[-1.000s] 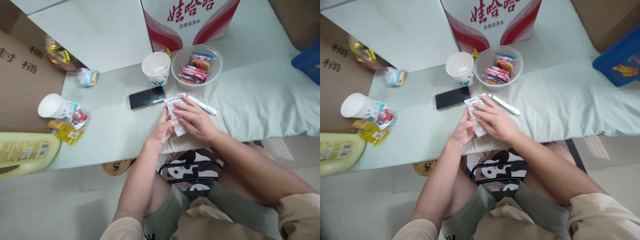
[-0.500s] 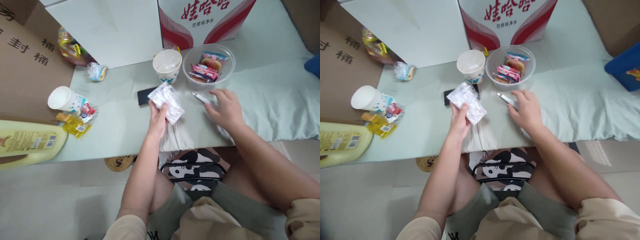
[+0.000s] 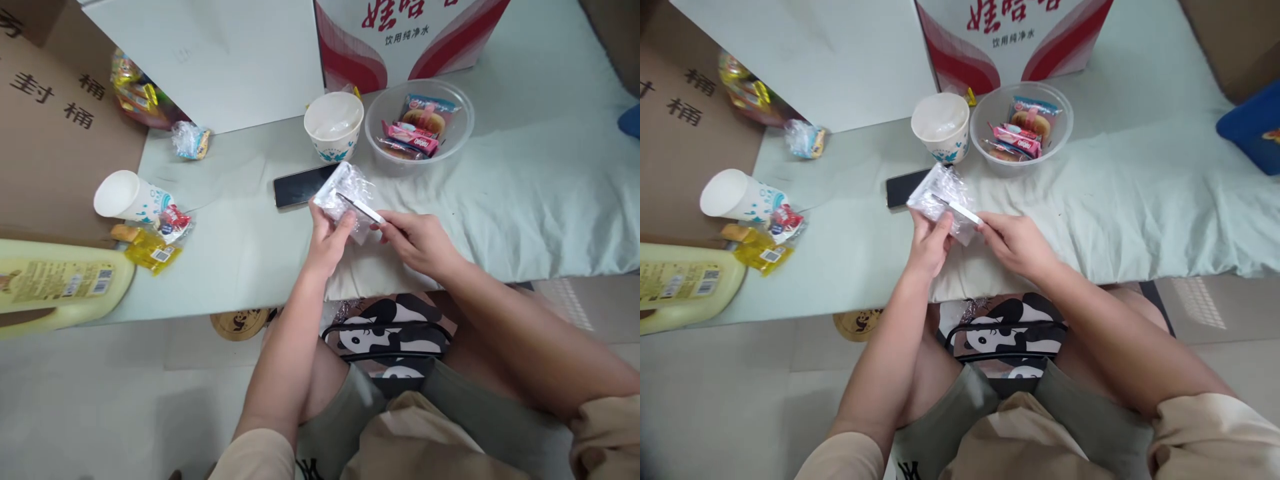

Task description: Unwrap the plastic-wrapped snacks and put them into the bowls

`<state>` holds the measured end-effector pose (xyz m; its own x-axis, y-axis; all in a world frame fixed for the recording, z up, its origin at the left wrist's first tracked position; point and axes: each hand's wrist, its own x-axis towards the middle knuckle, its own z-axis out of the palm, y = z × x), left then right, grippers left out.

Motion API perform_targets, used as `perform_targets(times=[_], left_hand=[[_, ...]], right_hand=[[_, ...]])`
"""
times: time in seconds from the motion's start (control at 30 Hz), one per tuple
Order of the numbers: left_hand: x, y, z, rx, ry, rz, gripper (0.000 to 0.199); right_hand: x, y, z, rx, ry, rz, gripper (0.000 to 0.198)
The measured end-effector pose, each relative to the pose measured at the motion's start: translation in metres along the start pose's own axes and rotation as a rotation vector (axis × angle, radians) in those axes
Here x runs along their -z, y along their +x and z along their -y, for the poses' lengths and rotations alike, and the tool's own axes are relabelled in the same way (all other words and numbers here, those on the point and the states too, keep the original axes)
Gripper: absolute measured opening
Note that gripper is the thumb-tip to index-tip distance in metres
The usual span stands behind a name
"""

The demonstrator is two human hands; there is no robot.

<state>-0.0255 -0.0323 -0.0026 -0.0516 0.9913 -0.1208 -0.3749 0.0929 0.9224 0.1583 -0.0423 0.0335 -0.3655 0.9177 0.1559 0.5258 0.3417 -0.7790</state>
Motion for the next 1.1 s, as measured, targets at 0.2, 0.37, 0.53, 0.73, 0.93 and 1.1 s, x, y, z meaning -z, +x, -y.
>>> perform_targets(times=[0.2, 0.37, 0.53, 0.73, 0.93, 1.1], left_hand=[[0.005, 0.007, -0.023, -0.059, -0.200, -0.208, 0.064], [0.001, 0.003, -0.013, -0.011, -0.192, -0.087, 0.069], [-0.009, -0.001, -0.005, 0.005, -0.139, 0.006, 0.070], [0.017, 0.015, -0.009, -0.281, 0.188, -0.149, 0.070], [0.046, 0.016, -0.020, -0.335, 0.441, -0.452, 0.024], [0.045, 0.005, -0.023, -0.304, 0.673, -0.144, 0.026]], right_hand=[[0.013, 0.002, -0.025, -0.118, -0.268, 0.023, 0.033], [0.029, 0.003, -0.049, -0.152, -0.445, -0.204, 0.036], [0.011, -0.001, -0.040, 0.239, -0.140, -0.071, 0.056], [-0.009, 0.001, -0.032, 0.373, -0.092, -0.037, 0.012], [0.019, 0.001, -0.041, 0.075, -0.083, -0.360, 0.018], [0.021, -0.001, -0.042, 0.075, -0.008, -0.362, 0.049]])
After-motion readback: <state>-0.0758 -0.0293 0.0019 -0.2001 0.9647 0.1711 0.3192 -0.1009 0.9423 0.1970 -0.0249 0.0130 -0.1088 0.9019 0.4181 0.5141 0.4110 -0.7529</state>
